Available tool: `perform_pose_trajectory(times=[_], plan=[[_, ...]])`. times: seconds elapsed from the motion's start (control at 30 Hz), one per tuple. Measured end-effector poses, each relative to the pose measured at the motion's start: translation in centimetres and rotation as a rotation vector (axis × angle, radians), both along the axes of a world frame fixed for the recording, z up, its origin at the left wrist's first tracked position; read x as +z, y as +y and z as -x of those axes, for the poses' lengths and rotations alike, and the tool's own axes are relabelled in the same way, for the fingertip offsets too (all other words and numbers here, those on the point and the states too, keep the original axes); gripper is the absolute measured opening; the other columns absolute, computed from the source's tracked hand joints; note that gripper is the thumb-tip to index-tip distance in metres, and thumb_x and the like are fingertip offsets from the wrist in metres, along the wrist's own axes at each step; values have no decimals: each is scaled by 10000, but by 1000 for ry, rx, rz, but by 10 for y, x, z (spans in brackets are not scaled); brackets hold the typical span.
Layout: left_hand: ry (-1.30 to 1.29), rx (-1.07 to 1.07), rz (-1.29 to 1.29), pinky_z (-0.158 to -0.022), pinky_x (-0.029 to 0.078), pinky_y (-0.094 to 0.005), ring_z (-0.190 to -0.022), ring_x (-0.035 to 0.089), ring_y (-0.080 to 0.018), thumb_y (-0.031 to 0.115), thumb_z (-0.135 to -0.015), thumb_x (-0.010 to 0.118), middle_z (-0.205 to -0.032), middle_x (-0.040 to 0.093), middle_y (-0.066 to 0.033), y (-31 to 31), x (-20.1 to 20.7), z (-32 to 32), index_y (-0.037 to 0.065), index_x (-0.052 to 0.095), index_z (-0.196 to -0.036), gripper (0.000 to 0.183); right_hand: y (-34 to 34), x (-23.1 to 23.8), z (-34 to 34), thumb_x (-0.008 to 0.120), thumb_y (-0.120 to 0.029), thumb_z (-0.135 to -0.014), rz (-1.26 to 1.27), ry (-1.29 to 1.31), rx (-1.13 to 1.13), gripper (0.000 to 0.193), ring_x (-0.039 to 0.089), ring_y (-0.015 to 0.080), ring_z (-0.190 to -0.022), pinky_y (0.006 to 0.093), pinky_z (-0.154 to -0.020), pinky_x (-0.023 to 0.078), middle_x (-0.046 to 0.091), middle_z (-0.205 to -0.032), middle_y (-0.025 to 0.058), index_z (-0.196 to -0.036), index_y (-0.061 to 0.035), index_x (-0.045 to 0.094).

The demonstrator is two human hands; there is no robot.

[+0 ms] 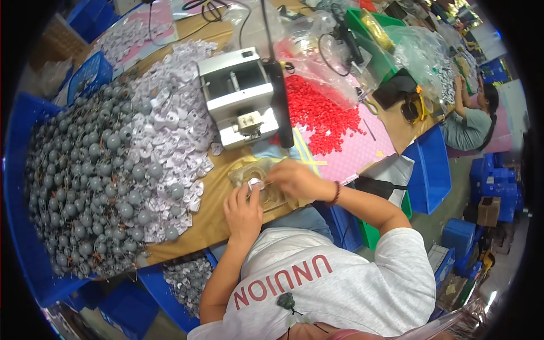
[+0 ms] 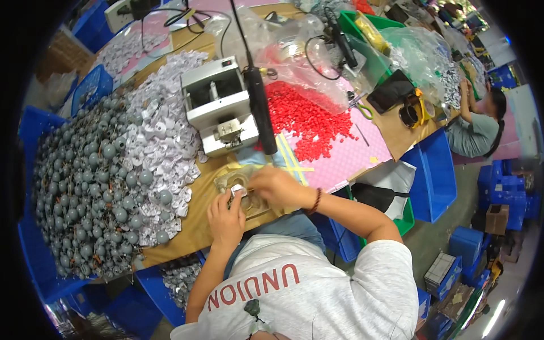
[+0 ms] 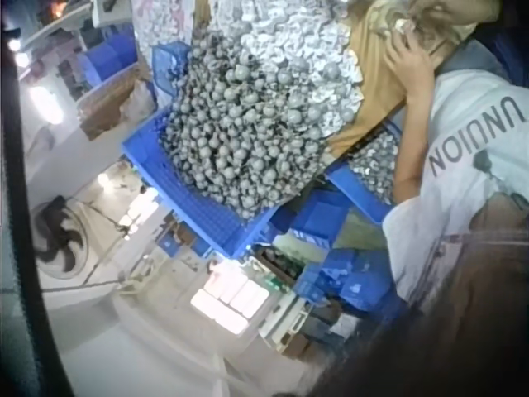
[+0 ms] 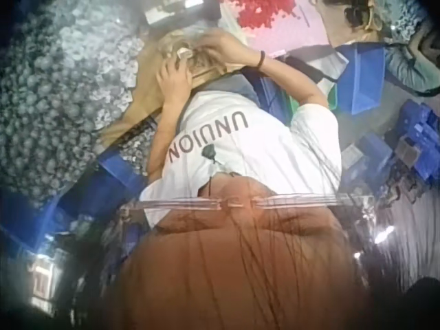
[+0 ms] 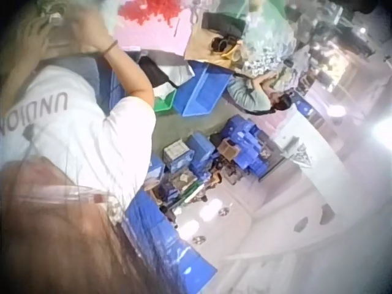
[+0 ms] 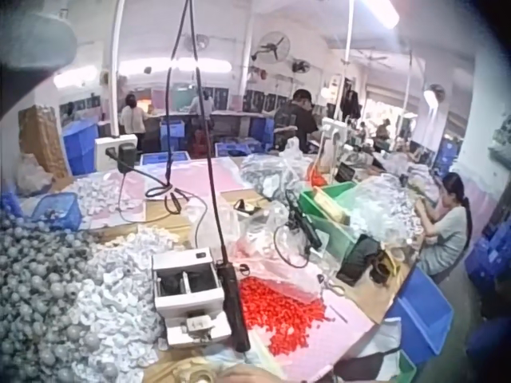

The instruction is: Assembling small plastic toy components using an electric screwdriver at a factory workbench.

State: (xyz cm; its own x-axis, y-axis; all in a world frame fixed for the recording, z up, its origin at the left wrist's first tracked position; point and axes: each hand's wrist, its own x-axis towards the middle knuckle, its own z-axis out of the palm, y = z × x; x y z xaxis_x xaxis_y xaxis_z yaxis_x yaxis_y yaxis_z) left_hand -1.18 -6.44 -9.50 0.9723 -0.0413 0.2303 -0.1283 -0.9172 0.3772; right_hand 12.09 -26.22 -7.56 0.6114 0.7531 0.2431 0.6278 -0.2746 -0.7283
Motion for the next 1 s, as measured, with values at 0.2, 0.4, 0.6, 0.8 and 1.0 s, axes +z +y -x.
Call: perform_pose_trajectory(times=[0.2,0.4,0.6,0.8,1.0], plan=[[-56,-9,44,-978,441,-476,-1200,562,-318,58,-762,709,-1265,601,-114,6,-6,-3,128,670,-1280,524,-37,-3,-7,714,-6,-823,4,109,-80,217,624,357,-1134,425,-976,502,678,-1159,153,-1035,-24,670],[-78,-2,87,-958,459,-442,-1169,595,-291,36,-754,710,-1208,636,-94,7,-3,-6,138,708,-1225,483,-29,-35,7,702,36,-775,163,-61,-78,361,594,346,-1146,433,-974,486,628,-1176,141,-1111,-48,597],[-69,-12,75,-948,460,-436,-1181,589,-274,46,-758,717,-1210,635,-85,7,-2,-7,130,700,-1216,466,-15,-49,3,679,52,-868,-328,653,-231,336,613,143,-967,288,-774,515,622,-1111,75,-1181,-24,579],[-63,-46,77,-954,467,-427,-1193,583,-273,68,-781,711,-1206,634,-83,12,-1,-9,108,693,-1204,425,4,-17,-12,695,1,-909,-500,1407,-114,344,614,98,-735,219,-640,493,670,-1050,81,-1236,-21,591],[-54,-121,125,-931,495,-425,-1189,590,-288,87,-784,720,-1195,640,-89,24,-1,-12,88,690,-1157,374,27,-17,-10,823,-128,-858,17,614,-108,349,608,106,-659,250,-620,498,692,-860,59,-1146,14,687]])
